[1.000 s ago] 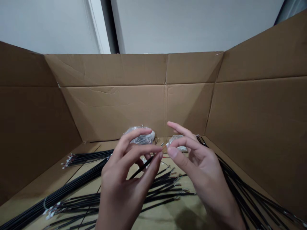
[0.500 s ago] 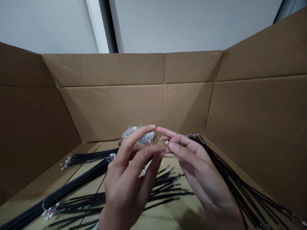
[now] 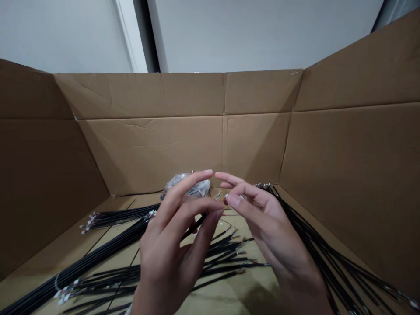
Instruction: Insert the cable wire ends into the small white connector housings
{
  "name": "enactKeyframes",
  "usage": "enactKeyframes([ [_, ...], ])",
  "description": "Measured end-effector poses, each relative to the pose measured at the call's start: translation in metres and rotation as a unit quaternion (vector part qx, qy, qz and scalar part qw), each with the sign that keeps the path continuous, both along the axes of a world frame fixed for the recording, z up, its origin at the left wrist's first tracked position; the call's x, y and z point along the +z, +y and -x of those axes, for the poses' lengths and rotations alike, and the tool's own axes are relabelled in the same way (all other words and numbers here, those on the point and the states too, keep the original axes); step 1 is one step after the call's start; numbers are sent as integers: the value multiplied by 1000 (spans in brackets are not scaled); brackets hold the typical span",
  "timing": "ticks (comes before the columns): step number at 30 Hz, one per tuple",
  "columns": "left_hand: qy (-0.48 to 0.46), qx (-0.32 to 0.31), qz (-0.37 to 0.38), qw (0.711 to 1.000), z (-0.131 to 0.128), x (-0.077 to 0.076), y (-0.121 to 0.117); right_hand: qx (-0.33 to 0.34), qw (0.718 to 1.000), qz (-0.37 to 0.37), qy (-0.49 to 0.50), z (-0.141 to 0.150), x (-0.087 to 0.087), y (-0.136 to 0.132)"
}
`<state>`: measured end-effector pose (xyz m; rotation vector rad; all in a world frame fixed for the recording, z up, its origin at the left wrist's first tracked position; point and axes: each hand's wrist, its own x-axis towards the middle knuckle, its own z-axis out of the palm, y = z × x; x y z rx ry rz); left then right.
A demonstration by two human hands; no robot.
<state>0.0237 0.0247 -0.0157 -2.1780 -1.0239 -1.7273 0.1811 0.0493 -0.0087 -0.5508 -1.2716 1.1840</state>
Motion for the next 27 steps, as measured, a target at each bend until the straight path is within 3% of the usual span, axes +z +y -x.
enactKeyframes([
  [13, -20, 34, 49, 998, -2, 2, -2, 95, 993, 48, 56, 5, -1, 4],
  [20, -47, 5, 92, 995, 0, 1, -4, 101, 992, 48, 61, 5, -1, 3],
  [27, -59, 19, 87, 994, -2, 1, -4, 93, 991, 58, 77, 6, -1, 2],
])
